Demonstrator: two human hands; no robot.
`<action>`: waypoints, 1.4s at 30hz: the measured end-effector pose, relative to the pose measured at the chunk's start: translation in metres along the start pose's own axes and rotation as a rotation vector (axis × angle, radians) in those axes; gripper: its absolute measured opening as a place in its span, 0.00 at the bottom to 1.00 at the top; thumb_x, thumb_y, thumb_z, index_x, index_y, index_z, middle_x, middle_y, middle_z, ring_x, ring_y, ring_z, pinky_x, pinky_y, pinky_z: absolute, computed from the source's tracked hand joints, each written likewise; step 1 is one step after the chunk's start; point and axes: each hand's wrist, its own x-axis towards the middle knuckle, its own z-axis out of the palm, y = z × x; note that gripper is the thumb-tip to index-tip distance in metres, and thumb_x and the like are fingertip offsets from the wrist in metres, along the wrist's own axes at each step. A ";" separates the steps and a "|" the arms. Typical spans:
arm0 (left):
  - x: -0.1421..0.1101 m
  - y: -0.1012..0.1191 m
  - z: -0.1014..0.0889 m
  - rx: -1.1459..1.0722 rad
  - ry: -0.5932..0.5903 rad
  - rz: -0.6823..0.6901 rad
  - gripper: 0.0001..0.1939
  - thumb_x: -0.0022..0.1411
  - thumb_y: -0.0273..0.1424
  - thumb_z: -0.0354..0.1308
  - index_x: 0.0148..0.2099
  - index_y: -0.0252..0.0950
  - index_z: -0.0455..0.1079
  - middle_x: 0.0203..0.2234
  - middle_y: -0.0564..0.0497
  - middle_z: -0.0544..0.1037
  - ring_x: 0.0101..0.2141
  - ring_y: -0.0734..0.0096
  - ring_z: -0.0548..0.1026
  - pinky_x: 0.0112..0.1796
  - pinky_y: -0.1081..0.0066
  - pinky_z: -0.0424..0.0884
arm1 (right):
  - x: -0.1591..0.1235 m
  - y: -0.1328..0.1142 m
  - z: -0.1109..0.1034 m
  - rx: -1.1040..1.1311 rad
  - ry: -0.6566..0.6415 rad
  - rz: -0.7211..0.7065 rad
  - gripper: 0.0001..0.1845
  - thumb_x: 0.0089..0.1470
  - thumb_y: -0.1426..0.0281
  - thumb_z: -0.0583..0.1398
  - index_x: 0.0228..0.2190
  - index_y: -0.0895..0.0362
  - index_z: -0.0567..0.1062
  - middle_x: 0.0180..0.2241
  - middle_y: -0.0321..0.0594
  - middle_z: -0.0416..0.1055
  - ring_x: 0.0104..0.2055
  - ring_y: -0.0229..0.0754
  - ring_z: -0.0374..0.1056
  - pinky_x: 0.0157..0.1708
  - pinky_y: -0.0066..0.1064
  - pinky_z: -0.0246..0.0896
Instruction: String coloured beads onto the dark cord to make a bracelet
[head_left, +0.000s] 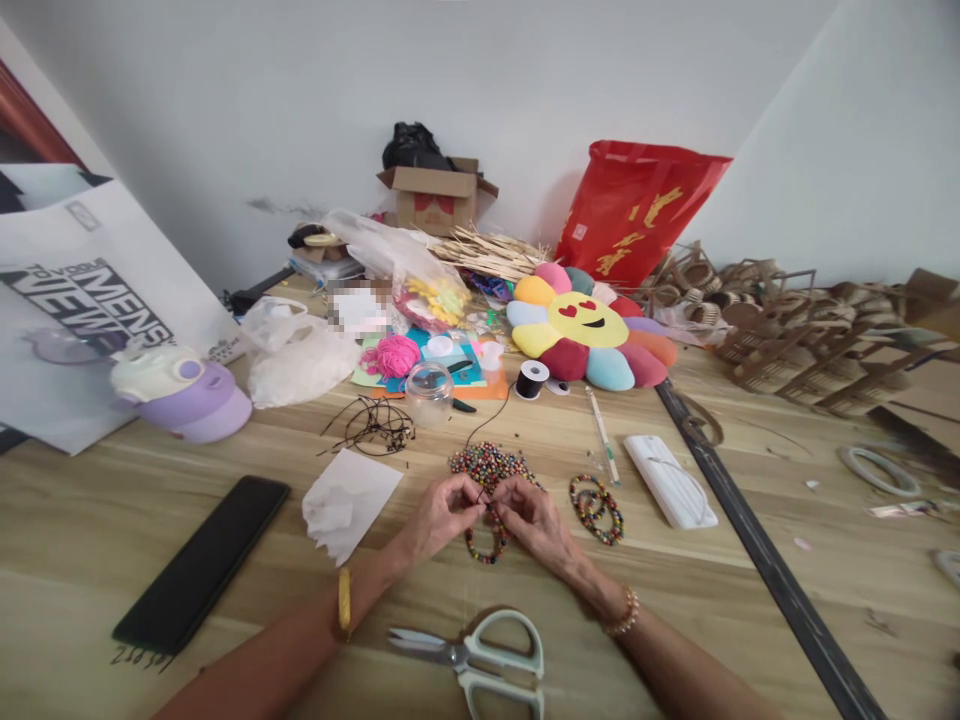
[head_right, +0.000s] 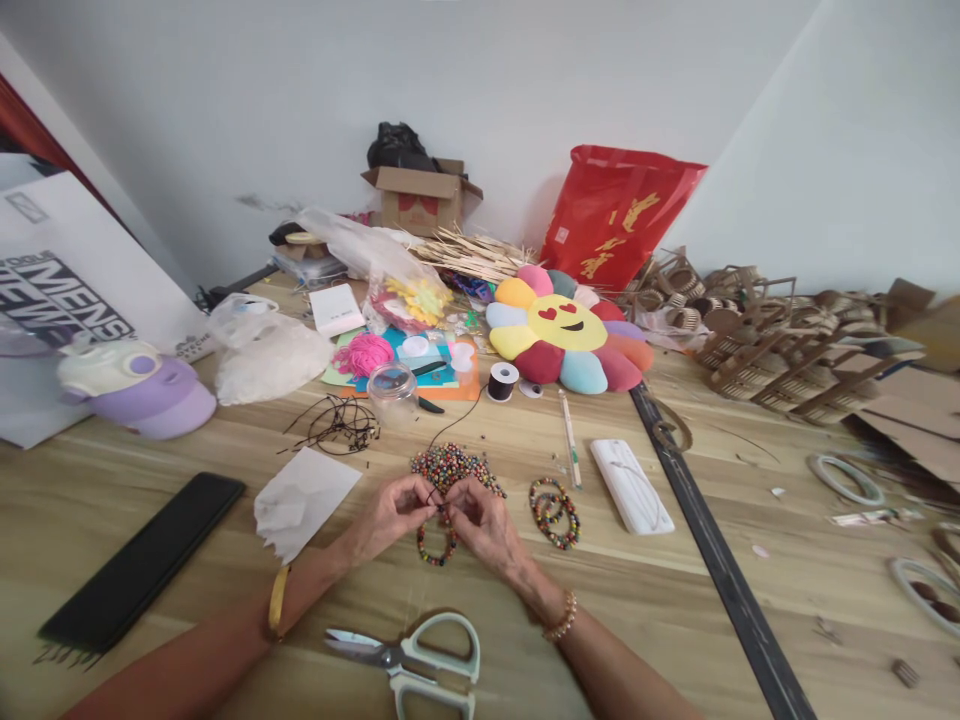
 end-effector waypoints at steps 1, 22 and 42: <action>0.000 0.000 0.000 0.002 0.001 -0.004 0.03 0.55 0.26 0.59 0.30 0.33 0.68 0.27 0.51 0.75 0.31 0.71 0.73 0.34 0.72 0.70 | 0.000 -0.001 0.000 0.001 -0.001 -0.016 0.11 0.55 0.62 0.59 0.33 0.57 0.69 0.23 0.33 0.66 0.24 0.34 0.60 0.24 0.25 0.55; 0.002 0.002 -0.002 0.013 -0.026 -0.022 0.06 0.57 0.30 0.60 0.29 0.34 0.69 0.25 0.53 0.74 0.29 0.71 0.71 0.33 0.72 0.68 | -0.004 0.000 -0.004 -0.407 -0.020 -0.303 0.08 0.63 0.68 0.54 0.35 0.56 0.73 0.31 0.42 0.73 0.30 0.40 0.66 0.31 0.30 0.62; 0.003 0.001 0.001 -0.019 -0.002 0.036 0.06 0.54 0.28 0.61 0.26 0.34 0.68 0.26 0.52 0.72 0.30 0.69 0.70 0.34 0.71 0.66 | -0.003 0.002 -0.005 -0.501 -0.028 -0.443 0.06 0.63 0.73 0.55 0.36 0.56 0.72 0.31 0.41 0.73 0.31 0.39 0.68 0.31 0.28 0.64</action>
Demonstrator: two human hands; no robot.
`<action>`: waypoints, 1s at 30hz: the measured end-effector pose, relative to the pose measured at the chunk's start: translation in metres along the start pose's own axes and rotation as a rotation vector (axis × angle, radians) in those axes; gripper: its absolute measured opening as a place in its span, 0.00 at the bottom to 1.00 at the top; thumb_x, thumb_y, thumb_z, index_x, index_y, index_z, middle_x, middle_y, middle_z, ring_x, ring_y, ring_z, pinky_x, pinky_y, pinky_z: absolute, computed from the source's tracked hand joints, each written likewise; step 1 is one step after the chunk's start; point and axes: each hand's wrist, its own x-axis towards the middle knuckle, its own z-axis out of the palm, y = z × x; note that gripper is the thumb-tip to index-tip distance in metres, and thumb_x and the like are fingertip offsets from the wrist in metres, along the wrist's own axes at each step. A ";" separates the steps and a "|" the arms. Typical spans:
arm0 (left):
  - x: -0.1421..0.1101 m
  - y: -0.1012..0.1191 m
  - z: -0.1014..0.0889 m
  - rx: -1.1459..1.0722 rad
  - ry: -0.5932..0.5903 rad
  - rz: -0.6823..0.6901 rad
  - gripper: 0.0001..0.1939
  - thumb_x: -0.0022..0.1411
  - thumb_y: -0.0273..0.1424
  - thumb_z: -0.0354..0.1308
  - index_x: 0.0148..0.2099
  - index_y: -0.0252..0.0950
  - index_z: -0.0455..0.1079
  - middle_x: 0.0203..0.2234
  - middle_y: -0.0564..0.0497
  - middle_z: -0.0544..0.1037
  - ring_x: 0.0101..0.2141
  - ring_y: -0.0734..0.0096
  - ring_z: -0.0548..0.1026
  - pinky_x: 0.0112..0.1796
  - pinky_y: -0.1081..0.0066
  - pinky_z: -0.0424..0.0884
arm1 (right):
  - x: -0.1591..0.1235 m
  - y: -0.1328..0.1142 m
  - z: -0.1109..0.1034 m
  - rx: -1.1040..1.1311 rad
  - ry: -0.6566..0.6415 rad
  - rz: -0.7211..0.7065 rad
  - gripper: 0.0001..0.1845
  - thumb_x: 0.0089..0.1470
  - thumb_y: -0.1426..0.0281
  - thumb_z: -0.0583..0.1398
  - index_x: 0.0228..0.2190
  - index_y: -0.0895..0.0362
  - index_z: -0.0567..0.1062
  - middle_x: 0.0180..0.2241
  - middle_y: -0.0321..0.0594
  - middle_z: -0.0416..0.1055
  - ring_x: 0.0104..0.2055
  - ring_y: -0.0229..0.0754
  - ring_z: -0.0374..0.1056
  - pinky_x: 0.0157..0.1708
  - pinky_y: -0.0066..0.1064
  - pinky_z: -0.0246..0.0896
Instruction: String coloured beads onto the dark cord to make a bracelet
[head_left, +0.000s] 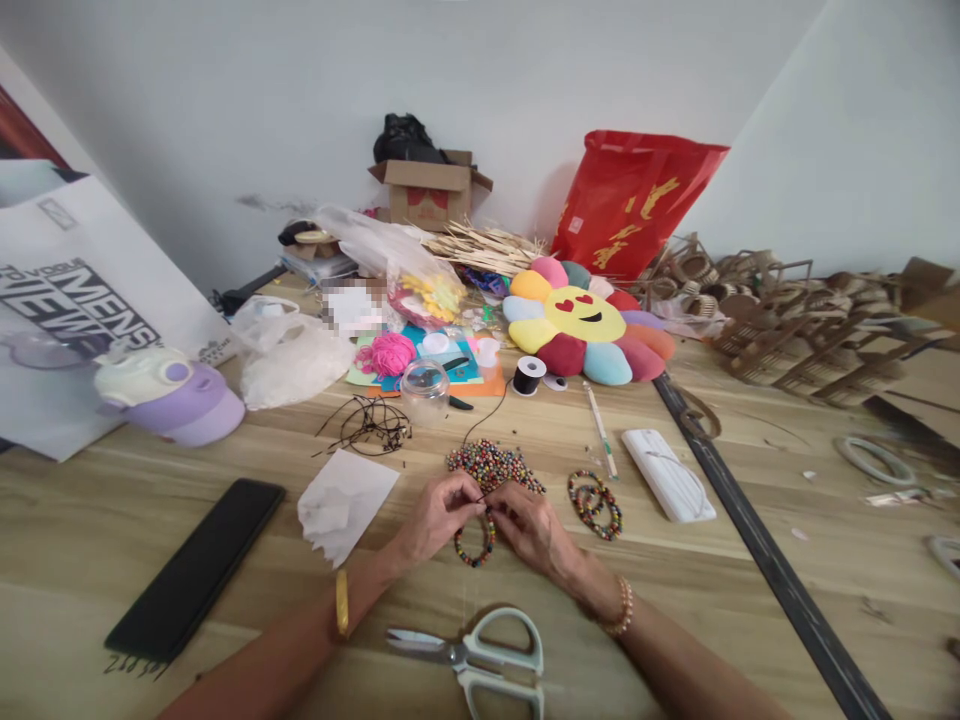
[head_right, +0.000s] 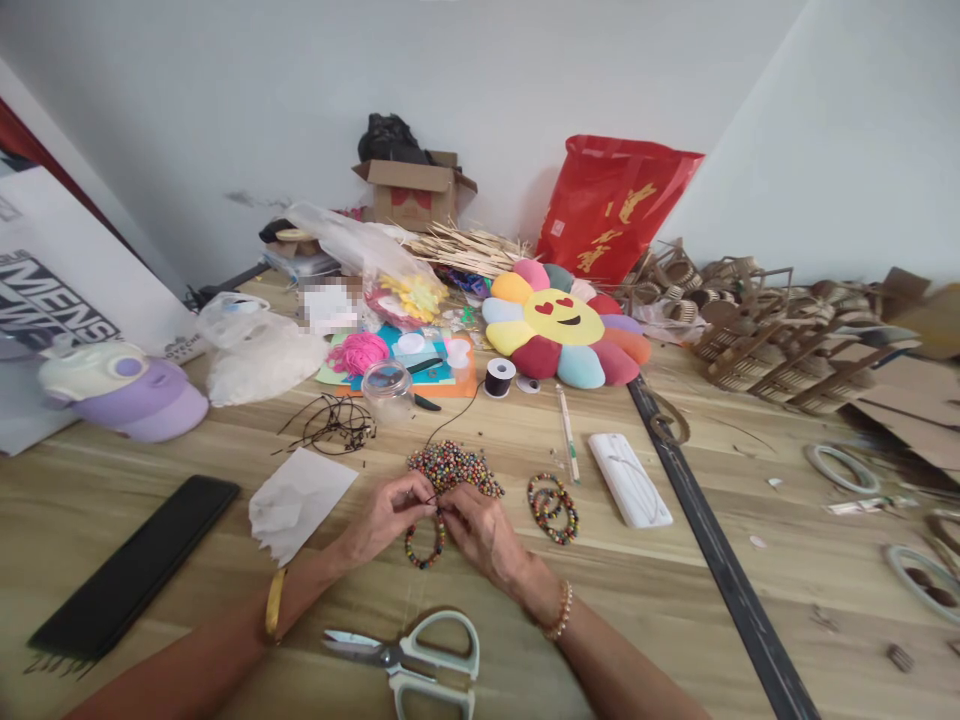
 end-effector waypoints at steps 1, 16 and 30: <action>0.000 0.000 0.000 0.005 0.003 0.005 0.06 0.54 0.28 0.61 0.26 0.34 0.68 0.26 0.52 0.71 0.30 0.69 0.69 0.34 0.71 0.66 | 0.000 0.001 0.001 0.004 -0.004 -0.003 0.06 0.63 0.73 0.55 0.36 0.56 0.72 0.32 0.42 0.73 0.32 0.40 0.68 0.31 0.28 0.65; 0.000 -0.002 -0.001 0.048 0.004 -0.031 0.07 0.55 0.31 0.60 0.27 0.35 0.69 0.25 0.53 0.72 0.30 0.70 0.69 0.34 0.71 0.66 | 0.001 -0.002 -0.004 -0.031 -0.050 0.019 0.10 0.65 0.73 0.52 0.32 0.57 0.70 0.30 0.41 0.69 0.31 0.39 0.63 0.31 0.29 0.59; 0.000 0.014 0.002 -0.044 0.048 -0.066 0.08 0.55 0.34 0.62 0.28 0.35 0.71 0.30 0.49 0.78 0.34 0.66 0.74 0.39 0.68 0.69 | 0.002 -0.005 -0.005 -0.190 -0.071 -0.064 0.09 0.57 0.80 0.50 0.31 0.57 0.66 0.26 0.36 0.63 0.25 0.37 0.55 0.26 0.29 0.48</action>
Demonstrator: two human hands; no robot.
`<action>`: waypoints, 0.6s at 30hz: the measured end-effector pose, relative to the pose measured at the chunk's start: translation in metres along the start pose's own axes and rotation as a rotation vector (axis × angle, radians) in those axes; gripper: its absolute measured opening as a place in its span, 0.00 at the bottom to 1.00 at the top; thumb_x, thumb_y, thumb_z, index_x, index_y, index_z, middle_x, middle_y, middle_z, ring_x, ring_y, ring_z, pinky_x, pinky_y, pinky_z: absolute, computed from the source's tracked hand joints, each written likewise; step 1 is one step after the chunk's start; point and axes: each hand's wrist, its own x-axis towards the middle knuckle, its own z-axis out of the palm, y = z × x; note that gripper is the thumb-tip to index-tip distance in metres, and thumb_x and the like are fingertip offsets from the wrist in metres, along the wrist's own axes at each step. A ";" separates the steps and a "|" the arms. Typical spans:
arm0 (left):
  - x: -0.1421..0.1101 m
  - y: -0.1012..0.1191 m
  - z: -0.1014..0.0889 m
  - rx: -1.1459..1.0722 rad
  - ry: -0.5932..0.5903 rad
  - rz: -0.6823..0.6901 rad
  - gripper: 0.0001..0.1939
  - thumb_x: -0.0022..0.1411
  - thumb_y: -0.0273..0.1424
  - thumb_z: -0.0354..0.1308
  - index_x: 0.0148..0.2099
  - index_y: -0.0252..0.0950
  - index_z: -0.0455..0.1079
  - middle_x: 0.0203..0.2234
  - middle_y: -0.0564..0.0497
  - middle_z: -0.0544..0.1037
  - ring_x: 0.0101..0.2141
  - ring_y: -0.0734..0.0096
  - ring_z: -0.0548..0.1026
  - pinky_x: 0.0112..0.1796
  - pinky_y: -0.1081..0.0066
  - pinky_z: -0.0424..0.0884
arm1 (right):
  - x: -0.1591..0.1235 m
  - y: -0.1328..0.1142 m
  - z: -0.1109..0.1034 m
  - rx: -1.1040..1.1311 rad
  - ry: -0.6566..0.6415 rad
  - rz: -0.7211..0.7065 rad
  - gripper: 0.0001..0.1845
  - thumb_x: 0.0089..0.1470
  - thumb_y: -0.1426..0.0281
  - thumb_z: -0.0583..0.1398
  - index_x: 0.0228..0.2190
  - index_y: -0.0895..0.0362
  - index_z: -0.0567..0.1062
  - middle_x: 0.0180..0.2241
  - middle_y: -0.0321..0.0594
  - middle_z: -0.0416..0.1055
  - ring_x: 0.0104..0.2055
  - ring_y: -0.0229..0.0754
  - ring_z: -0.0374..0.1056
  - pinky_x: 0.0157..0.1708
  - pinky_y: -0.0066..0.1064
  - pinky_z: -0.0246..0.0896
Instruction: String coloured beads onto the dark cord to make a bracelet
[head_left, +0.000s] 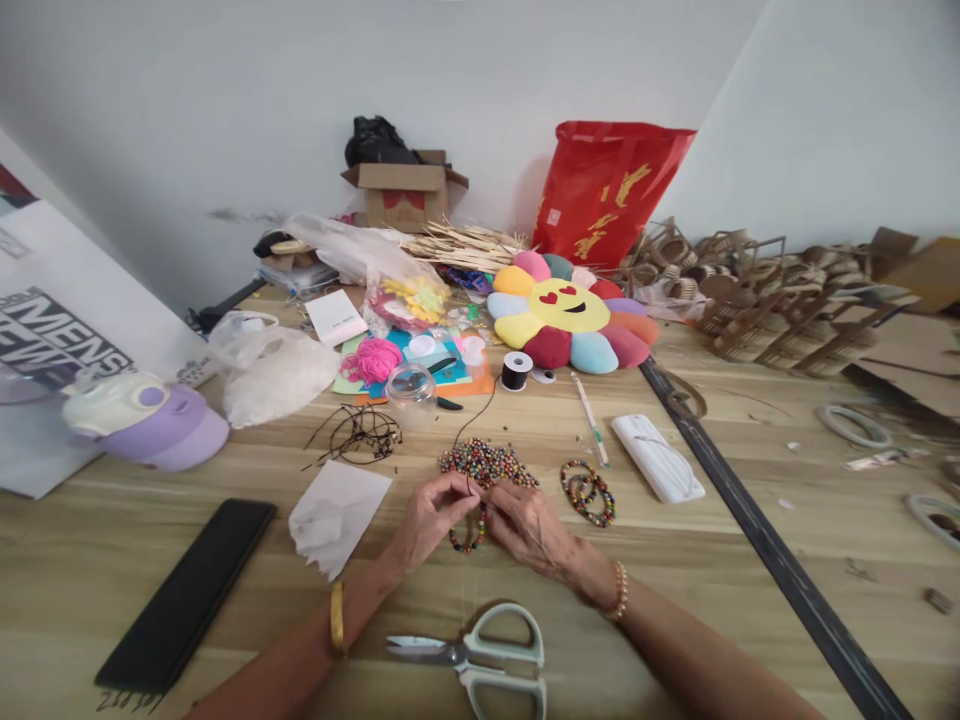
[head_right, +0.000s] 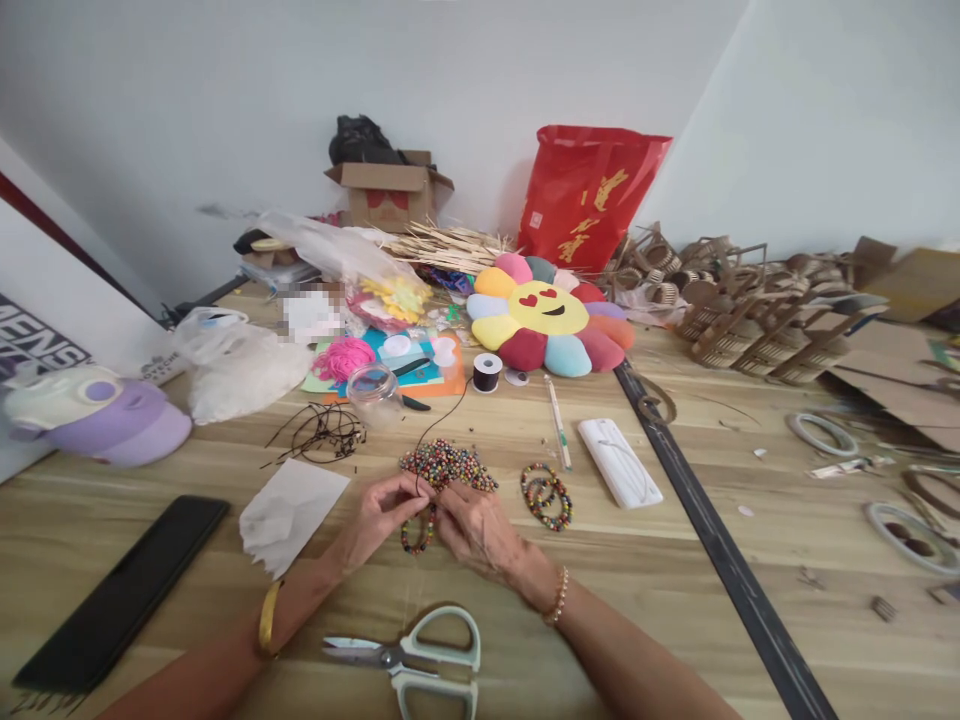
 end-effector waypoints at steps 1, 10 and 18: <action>0.000 0.002 0.000 -0.025 -0.006 -0.036 0.09 0.56 0.35 0.62 0.28 0.35 0.71 0.29 0.49 0.78 0.33 0.67 0.74 0.38 0.69 0.70 | 0.000 0.001 0.001 -0.004 0.000 0.002 0.09 0.57 0.80 0.50 0.31 0.57 0.66 0.26 0.35 0.63 0.24 0.36 0.55 0.25 0.28 0.47; -0.001 0.009 0.006 -0.072 -0.066 -0.108 0.16 0.60 0.41 0.57 0.27 0.35 0.68 0.23 0.53 0.73 0.29 0.71 0.71 0.35 0.72 0.68 | 0.001 0.000 0.000 0.034 -0.012 0.018 0.08 0.56 0.81 0.52 0.30 0.57 0.67 0.26 0.36 0.65 0.25 0.36 0.57 0.27 0.27 0.50; 0.001 0.014 0.007 0.002 -0.099 -0.145 0.16 0.59 0.42 0.58 0.26 0.36 0.67 0.22 0.52 0.73 0.28 0.70 0.71 0.34 0.72 0.67 | 0.002 -0.001 0.003 -0.001 0.009 0.068 0.07 0.56 0.79 0.52 0.29 0.57 0.66 0.25 0.35 0.64 0.23 0.35 0.54 0.25 0.28 0.47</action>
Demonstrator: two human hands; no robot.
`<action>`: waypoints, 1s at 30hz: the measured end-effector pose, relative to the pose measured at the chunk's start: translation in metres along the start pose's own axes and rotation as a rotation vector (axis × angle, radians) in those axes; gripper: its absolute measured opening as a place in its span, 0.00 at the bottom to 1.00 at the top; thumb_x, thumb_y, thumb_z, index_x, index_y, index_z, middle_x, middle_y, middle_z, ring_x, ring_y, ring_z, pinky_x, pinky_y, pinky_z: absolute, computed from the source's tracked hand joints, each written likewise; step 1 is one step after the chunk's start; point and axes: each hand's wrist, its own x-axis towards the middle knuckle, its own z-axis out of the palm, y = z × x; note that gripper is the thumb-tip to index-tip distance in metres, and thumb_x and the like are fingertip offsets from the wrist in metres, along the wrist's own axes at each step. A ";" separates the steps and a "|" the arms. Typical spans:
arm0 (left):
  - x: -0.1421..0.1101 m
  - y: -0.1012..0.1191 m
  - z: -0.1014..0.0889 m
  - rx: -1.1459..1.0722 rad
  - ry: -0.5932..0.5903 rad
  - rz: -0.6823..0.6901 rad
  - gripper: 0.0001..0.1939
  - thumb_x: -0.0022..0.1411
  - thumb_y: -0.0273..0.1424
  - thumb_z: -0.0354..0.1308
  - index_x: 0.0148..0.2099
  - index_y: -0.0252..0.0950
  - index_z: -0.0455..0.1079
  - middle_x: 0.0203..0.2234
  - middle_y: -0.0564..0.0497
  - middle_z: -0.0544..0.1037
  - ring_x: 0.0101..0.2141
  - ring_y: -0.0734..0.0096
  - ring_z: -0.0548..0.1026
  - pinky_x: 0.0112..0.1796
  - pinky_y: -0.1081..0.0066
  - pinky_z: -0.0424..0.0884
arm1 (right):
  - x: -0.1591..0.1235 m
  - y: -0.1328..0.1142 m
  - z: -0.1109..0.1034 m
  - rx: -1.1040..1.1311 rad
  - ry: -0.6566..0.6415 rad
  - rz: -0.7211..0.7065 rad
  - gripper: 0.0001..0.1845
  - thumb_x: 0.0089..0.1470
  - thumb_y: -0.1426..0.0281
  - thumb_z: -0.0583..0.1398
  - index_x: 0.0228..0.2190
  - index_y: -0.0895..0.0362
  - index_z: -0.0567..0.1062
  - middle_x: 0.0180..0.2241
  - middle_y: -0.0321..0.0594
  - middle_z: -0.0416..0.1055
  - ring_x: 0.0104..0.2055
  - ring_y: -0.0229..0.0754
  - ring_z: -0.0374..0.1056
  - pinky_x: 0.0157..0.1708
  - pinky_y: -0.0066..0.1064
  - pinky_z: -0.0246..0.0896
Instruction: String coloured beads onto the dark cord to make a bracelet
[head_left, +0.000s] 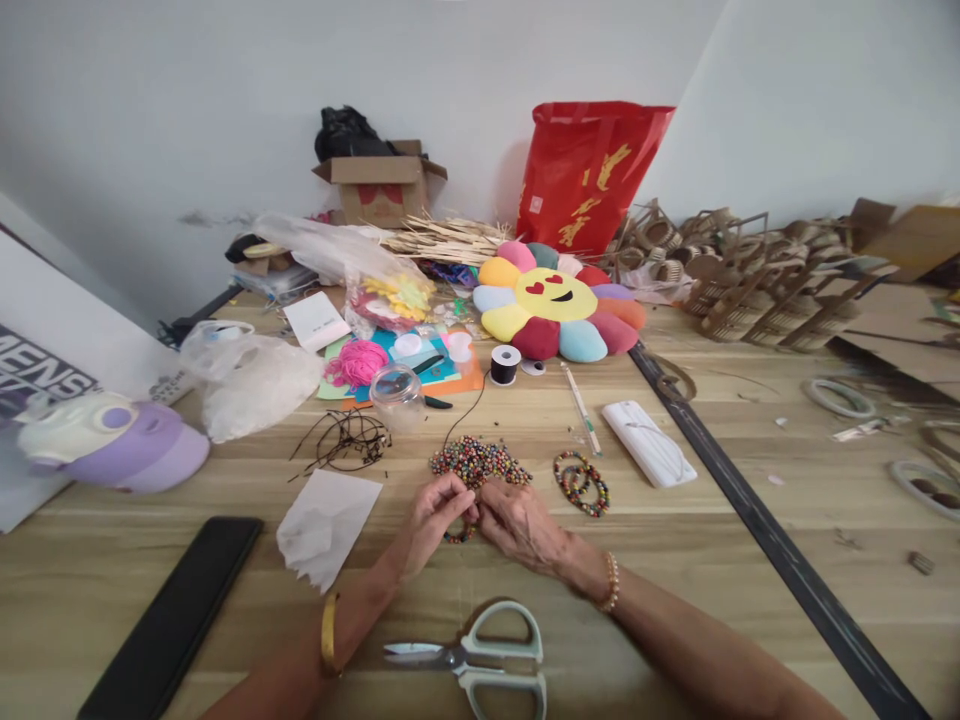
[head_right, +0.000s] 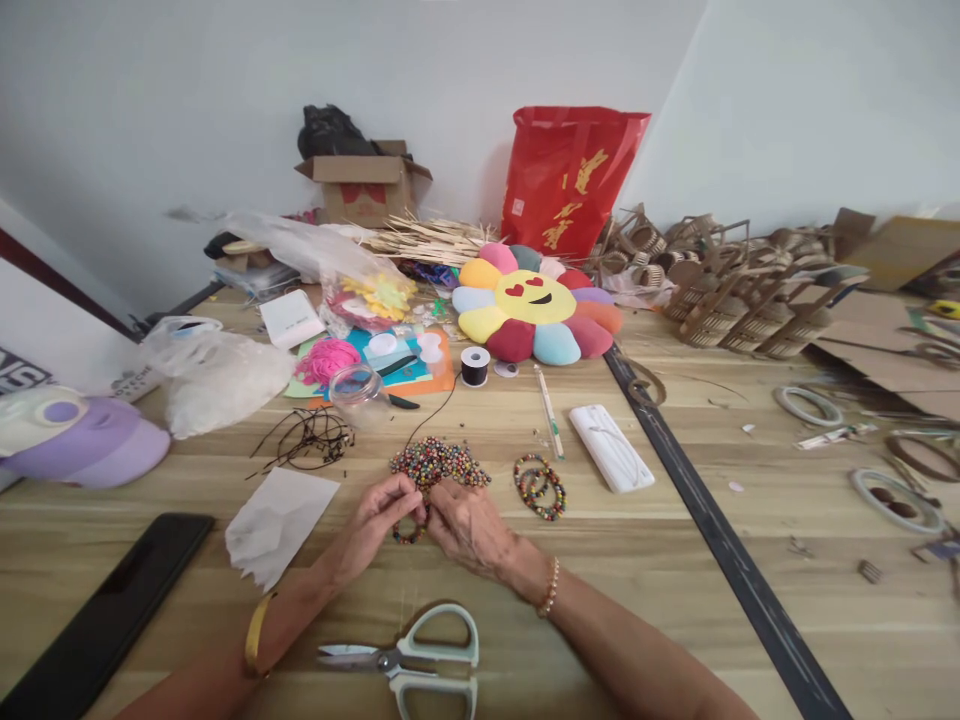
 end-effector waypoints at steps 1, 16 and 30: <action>0.000 0.001 0.000 0.002 0.001 -0.006 0.16 0.59 0.41 0.58 0.26 0.36 0.67 0.22 0.52 0.73 0.27 0.70 0.70 0.33 0.72 0.67 | 0.000 0.000 0.000 -0.001 -0.003 0.007 0.07 0.56 0.79 0.52 0.29 0.57 0.66 0.25 0.35 0.64 0.23 0.35 0.54 0.25 0.28 0.46; -0.001 0.001 0.001 0.047 0.003 -0.024 0.18 0.58 0.44 0.58 0.26 0.36 0.66 0.22 0.52 0.73 0.26 0.70 0.69 0.30 0.73 0.66 | 0.002 0.000 -0.001 0.011 -0.068 0.058 0.07 0.56 0.79 0.55 0.29 0.57 0.66 0.27 0.35 0.64 0.25 0.36 0.57 0.26 0.27 0.48; 0.003 0.003 -0.005 0.139 0.092 0.033 0.15 0.61 0.41 0.55 0.28 0.36 0.70 0.25 0.51 0.76 0.30 0.68 0.72 0.36 0.71 0.69 | -0.002 0.009 0.002 0.065 0.003 -0.038 0.07 0.52 0.79 0.53 0.27 0.56 0.64 0.24 0.34 0.63 0.23 0.36 0.55 0.23 0.28 0.46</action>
